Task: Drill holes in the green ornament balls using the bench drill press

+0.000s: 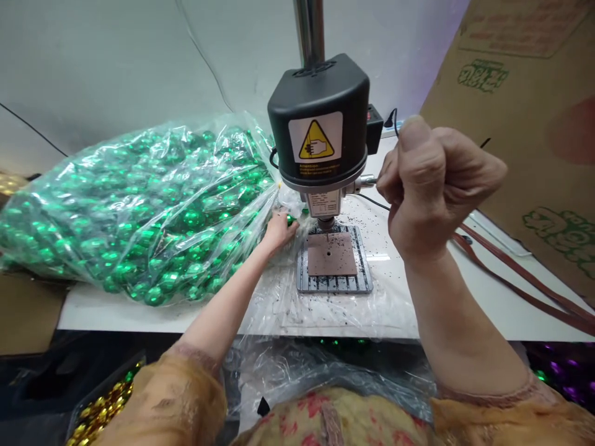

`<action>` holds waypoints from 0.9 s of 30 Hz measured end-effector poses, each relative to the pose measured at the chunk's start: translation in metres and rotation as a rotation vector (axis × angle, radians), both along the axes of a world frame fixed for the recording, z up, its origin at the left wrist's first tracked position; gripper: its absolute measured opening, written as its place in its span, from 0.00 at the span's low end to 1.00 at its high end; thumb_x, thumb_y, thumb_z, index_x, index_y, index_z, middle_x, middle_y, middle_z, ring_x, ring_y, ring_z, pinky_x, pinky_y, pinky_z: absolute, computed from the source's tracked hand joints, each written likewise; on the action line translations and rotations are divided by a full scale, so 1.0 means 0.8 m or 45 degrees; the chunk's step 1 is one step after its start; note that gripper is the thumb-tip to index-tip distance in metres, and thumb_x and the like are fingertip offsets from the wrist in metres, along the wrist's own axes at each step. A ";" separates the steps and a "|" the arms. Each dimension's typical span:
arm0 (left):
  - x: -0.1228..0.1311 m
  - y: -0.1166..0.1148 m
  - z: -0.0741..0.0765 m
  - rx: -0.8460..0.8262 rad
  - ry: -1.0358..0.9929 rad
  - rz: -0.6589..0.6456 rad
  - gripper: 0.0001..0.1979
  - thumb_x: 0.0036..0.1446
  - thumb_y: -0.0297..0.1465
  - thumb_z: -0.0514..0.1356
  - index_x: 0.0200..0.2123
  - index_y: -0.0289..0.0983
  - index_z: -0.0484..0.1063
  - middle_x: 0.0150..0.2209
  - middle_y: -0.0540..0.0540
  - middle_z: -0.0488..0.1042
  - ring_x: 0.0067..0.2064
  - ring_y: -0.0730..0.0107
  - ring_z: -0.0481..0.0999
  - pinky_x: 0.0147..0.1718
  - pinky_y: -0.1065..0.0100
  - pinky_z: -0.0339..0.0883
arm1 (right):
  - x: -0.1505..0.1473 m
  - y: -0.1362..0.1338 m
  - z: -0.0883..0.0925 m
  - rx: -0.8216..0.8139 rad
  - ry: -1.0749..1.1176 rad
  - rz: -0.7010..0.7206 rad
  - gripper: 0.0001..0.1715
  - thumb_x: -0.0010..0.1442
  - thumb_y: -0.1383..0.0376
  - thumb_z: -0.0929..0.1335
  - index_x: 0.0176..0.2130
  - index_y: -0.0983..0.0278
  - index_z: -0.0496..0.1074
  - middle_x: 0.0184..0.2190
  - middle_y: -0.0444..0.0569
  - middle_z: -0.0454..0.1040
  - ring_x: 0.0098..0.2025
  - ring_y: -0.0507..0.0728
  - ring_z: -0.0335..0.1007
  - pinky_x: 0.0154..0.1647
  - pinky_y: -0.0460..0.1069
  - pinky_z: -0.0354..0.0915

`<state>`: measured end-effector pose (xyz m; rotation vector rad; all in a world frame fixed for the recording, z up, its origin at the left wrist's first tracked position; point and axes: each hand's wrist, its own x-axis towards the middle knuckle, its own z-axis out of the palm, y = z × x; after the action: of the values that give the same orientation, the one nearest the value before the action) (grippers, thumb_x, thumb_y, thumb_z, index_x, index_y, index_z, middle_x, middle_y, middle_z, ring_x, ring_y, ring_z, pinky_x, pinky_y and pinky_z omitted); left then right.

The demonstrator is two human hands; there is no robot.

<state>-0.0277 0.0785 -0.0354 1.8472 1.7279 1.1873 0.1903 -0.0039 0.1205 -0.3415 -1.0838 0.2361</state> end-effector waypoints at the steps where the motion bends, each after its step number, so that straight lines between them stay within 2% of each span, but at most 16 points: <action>1: -0.002 -0.015 0.000 -0.042 -0.065 -0.022 0.11 0.48 0.32 0.69 0.35 0.36 0.73 0.33 0.44 0.75 0.41 0.58 0.77 0.44 0.59 0.73 | 0.000 0.000 0.000 0.002 -0.005 0.012 0.25 0.61 0.64 0.70 0.16 0.64 0.63 0.13 0.38 0.58 0.16 0.43 0.52 0.20 0.48 0.49; 6: 0.003 -0.083 0.009 -0.227 -0.851 -0.134 0.22 0.53 0.41 0.66 0.48 0.40 0.66 0.38 0.47 0.75 0.35 0.68 0.77 0.33 0.66 0.73 | 0.000 0.002 -0.001 0.031 0.024 0.019 0.24 0.60 0.69 0.69 0.16 0.64 0.63 0.13 0.37 0.57 0.16 0.43 0.52 0.20 0.47 0.47; 8: 0.013 -0.100 0.012 -0.271 -1.007 -0.193 0.24 0.53 0.45 0.66 0.49 0.40 0.66 0.39 0.46 0.75 0.34 0.69 0.77 0.29 0.70 0.71 | 0.000 0.001 -0.001 0.020 0.039 0.024 0.24 0.60 0.68 0.69 0.15 0.64 0.63 0.13 0.37 0.57 0.16 0.42 0.51 0.20 0.47 0.46; 11: 0.030 -0.115 0.010 -0.231 -1.036 -0.264 0.26 0.54 0.46 0.68 0.50 0.41 0.67 0.41 0.45 0.76 0.37 0.69 0.78 0.31 0.71 0.71 | 0.000 -0.002 -0.001 -0.013 0.010 0.020 0.24 0.60 0.66 0.69 0.16 0.64 0.63 0.13 0.37 0.57 0.16 0.43 0.52 0.21 0.48 0.48; 14: 0.043 -0.120 0.000 -0.203 -0.999 -0.314 0.25 0.55 0.47 0.68 0.51 0.43 0.67 0.44 0.45 0.78 0.43 0.67 0.79 0.42 0.66 0.74 | 0.000 -0.004 0.000 -0.047 -0.026 0.005 0.25 0.62 0.65 0.69 0.16 0.63 0.62 0.13 0.38 0.56 0.17 0.44 0.52 0.22 0.48 0.50; 16: 0.050 -0.120 -0.008 -0.183 -0.943 -0.329 0.25 0.55 0.47 0.67 0.51 0.43 0.67 0.46 0.45 0.78 0.45 0.66 0.79 0.47 0.63 0.74 | 0.000 -0.004 -0.001 -0.043 -0.017 0.008 0.26 0.61 0.62 0.70 0.16 0.63 0.62 0.13 0.38 0.56 0.17 0.44 0.52 0.22 0.48 0.50; 19: 0.058 -0.115 -0.020 -0.116 -0.844 -0.340 0.26 0.54 0.49 0.68 0.49 0.41 0.68 0.45 0.44 0.78 0.46 0.64 0.79 0.48 0.62 0.73 | 0.001 -0.005 -0.001 -0.007 0.013 0.013 0.27 0.59 0.58 0.72 0.15 0.64 0.62 0.13 0.38 0.56 0.16 0.44 0.51 0.21 0.49 0.49; 23: 0.065 -0.107 -0.032 -0.077 -0.755 -0.406 0.27 0.52 0.48 0.69 0.49 0.39 0.69 0.47 0.42 0.77 0.49 0.63 0.78 0.50 0.61 0.73 | 0.005 -0.010 -0.001 -0.123 -0.101 -0.024 0.27 0.61 0.57 0.70 0.16 0.62 0.61 0.14 0.39 0.58 0.17 0.46 0.53 0.21 0.51 0.51; 27: 0.067 -0.102 -0.041 -0.097 -0.736 -0.477 0.31 0.51 0.46 0.71 0.53 0.39 0.67 0.52 0.39 0.75 0.53 0.59 0.77 0.56 0.56 0.71 | 0.007 -0.013 -0.003 -0.173 -0.156 -0.127 0.28 0.62 0.53 0.68 0.17 0.60 0.60 0.14 0.40 0.59 0.18 0.47 0.53 0.21 0.51 0.54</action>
<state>0.0256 -0.0033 -0.0682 1.4911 1.0453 1.3026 0.1962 -0.0139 0.1178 -0.5359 -1.1709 0.2019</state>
